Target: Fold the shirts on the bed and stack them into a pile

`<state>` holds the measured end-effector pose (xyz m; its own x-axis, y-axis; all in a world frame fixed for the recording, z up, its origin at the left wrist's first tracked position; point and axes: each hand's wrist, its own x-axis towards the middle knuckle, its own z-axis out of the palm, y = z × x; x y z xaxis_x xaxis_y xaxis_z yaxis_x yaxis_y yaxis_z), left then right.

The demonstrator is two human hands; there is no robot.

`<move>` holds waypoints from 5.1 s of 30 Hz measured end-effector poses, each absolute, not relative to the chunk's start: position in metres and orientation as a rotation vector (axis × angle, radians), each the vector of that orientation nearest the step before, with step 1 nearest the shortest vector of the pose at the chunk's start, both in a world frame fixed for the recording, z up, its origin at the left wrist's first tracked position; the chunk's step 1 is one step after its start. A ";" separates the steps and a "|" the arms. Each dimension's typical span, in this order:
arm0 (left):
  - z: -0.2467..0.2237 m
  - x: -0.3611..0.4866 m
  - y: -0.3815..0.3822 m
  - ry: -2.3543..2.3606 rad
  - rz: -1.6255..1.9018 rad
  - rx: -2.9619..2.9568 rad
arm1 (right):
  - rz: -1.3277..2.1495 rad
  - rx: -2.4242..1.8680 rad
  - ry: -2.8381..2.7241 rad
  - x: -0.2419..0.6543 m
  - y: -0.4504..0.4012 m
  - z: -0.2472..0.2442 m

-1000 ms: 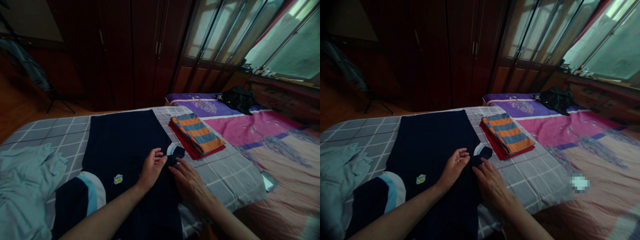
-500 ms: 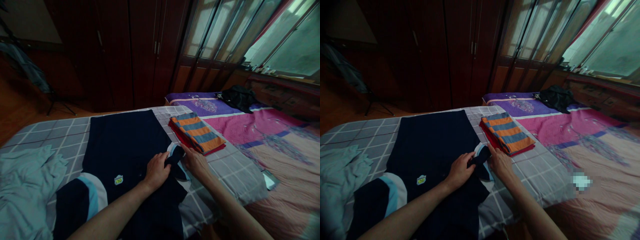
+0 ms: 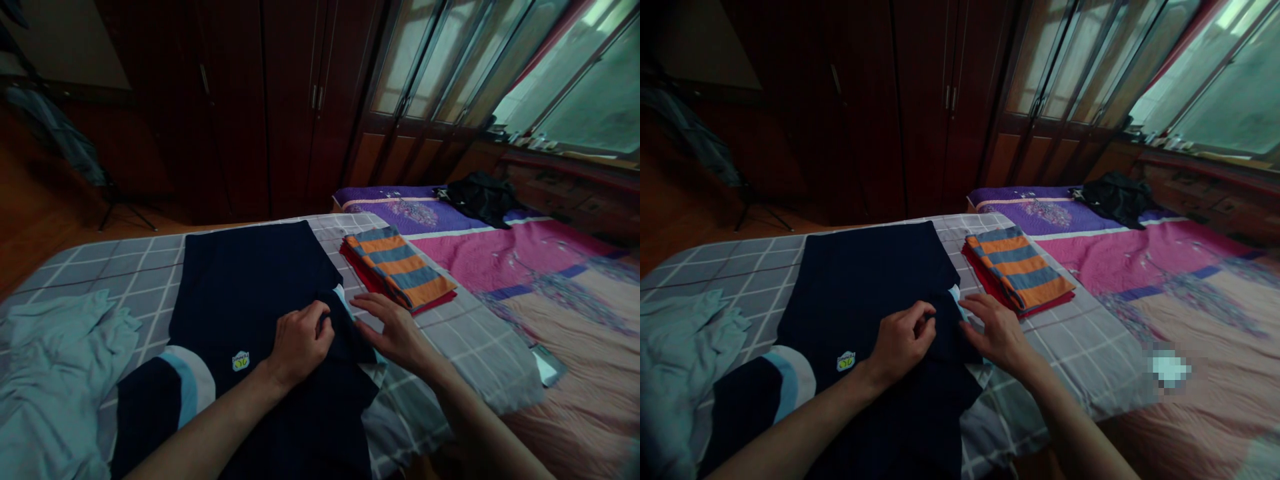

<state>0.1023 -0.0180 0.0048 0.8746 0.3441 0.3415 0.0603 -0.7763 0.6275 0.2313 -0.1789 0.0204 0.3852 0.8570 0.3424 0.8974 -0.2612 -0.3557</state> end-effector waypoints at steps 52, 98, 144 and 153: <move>-0.026 0.107 -0.028 -0.457 0.281 2.723 | -0.117 -2.492 -1.668 0.275 -0.109 -0.030; -0.029 -0.094 0.067 1.590 0.770 2.064 | 0.746 -1.280 -2.532 0.115 -0.042 -0.018; 0.013 -0.050 0.018 1.294 0.631 2.329 | 0.629 -1.376 -1.835 0.116 -0.029 -0.034; 0.011 -0.064 0.003 1.173 0.474 2.326 | 0.496 -1.477 -1.904 0.120 -0.027 -0.034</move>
<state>-0.0636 0.0029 0.0107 0.5705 0.8168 0.0858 0.6469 -0.5112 0.5659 0.1196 -0.0273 -0.0337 -0.1366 0.9524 0.2726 0.6985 0.2878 -0.6552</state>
